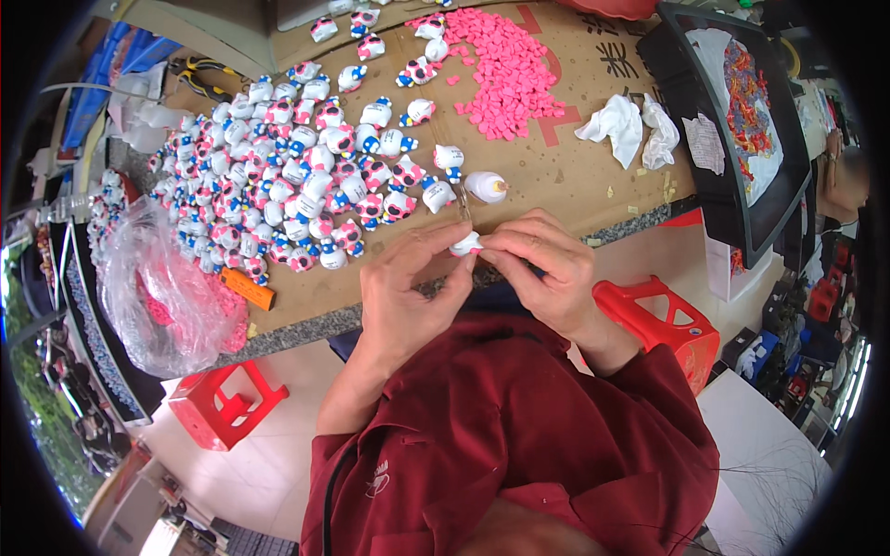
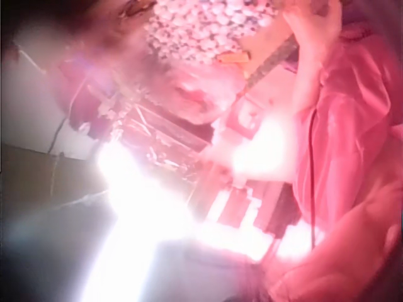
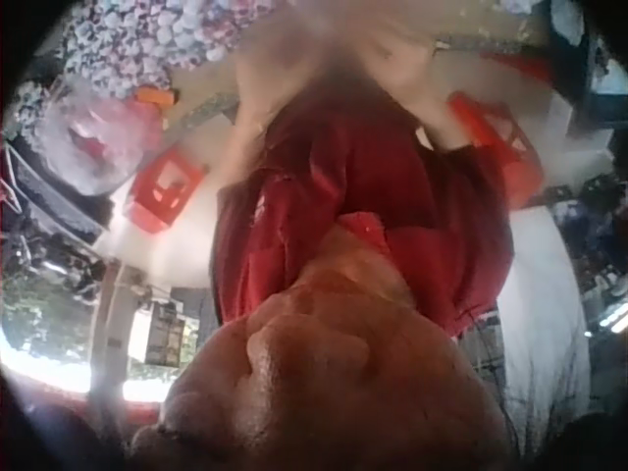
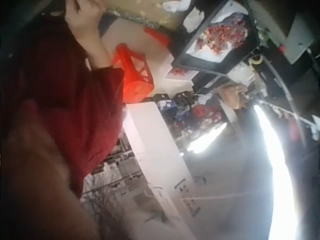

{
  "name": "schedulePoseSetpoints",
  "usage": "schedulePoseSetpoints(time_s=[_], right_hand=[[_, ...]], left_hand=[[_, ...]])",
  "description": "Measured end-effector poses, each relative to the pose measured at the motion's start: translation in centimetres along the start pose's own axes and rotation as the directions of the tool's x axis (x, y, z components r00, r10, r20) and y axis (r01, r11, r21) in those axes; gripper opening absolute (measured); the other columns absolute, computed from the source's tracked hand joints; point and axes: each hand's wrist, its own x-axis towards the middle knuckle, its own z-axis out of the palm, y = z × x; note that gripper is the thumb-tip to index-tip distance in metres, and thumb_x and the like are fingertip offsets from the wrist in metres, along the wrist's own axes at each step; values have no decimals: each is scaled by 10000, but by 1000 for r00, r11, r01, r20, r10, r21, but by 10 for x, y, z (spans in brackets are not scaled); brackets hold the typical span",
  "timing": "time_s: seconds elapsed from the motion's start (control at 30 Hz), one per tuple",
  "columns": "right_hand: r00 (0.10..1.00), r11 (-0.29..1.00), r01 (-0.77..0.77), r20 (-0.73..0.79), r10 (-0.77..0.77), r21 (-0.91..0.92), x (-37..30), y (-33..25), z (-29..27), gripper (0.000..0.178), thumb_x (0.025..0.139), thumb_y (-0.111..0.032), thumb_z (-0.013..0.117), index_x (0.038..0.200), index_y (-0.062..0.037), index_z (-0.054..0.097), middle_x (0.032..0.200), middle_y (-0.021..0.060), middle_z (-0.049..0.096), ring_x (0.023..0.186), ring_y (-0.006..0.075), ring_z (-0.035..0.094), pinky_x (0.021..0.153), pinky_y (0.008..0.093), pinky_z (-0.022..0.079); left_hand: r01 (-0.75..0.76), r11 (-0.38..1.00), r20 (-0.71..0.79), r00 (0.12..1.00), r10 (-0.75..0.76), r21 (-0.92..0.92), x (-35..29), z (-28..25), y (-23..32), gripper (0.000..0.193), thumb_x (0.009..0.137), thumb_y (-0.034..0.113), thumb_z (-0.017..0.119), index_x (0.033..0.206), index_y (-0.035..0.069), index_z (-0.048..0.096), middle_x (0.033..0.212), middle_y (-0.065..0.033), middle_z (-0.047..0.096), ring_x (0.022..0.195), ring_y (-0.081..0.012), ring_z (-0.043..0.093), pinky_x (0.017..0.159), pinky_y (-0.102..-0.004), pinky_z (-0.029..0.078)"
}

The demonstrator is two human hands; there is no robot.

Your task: The person assembles small plastic toy figures by hand, applying adhesive from a bottle to plastic parts and attaching them to the figures.

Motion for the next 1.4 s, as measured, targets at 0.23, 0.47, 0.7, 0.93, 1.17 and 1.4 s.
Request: schedulePoseSetpoints(time_s=[0.23,0.47,0.7,0.93,1.17,1.4], right_hand=[[966,971,-220,-159,203,-98,15,13,0,365,639,-89,800,948,-16,621,875,84,625,795,253,580,704,341,473],[992,990,-113,-72,107,-88,27,24,7,306,704,-89,745,981,-30,629,936,92,642,859,272,579,762,361,460],[992,993,-109,-73,105,-53,27,28,8,280,717,-73,730,977,-18,639,939,103,652,873,277,593,759,368,469],[991,995,-97,-99,95,-7,24,30,7,277,719,-69,726,971,0,631,941,122,652,907,292,605,778,378,478],[990,995,-95,-106,95,9,24,29,8,267,731,-62,718,975,1,627,951,124,654,899,290,611,780,374,479],[977,977,-152,-125,171,151,15,30,7,317,762,-89,710,1050,-12,601,936,124,639,833,267,620,729,334,485]], left_hand=[[-228,788,-105,932,346,572,56,-27,9,239,715,33,711,948,19,661,902,-113,666,767,-272,608,714,-355,487],[-202,622,-71,920,385,757,131,-53,6,184,804,188,679,893,29,701,842,-151,668,802,-290,635,723,-363,484],[50,518,-103,992,74,854,193,-50,-26,297,761,307,712,866,30,693,758,-125,674,715,-267,658,665,-382,495],[-26,609,-1,999,43,793,193,-66,-14,275,724,268,731,871,39,687,740,-102,675,704,-254,656,686,-363,502],[-158,571,-35,949,312,806,223,-61,-27,317,719,246,739,931,22,663,889,-138,654,873,-302,617,784,-402,490],[-116,758,1,989,150,642,201,-58,-3,416,740,211,729,1114,58,631,911,-103,667,816,-215,626,754,-322,508]])
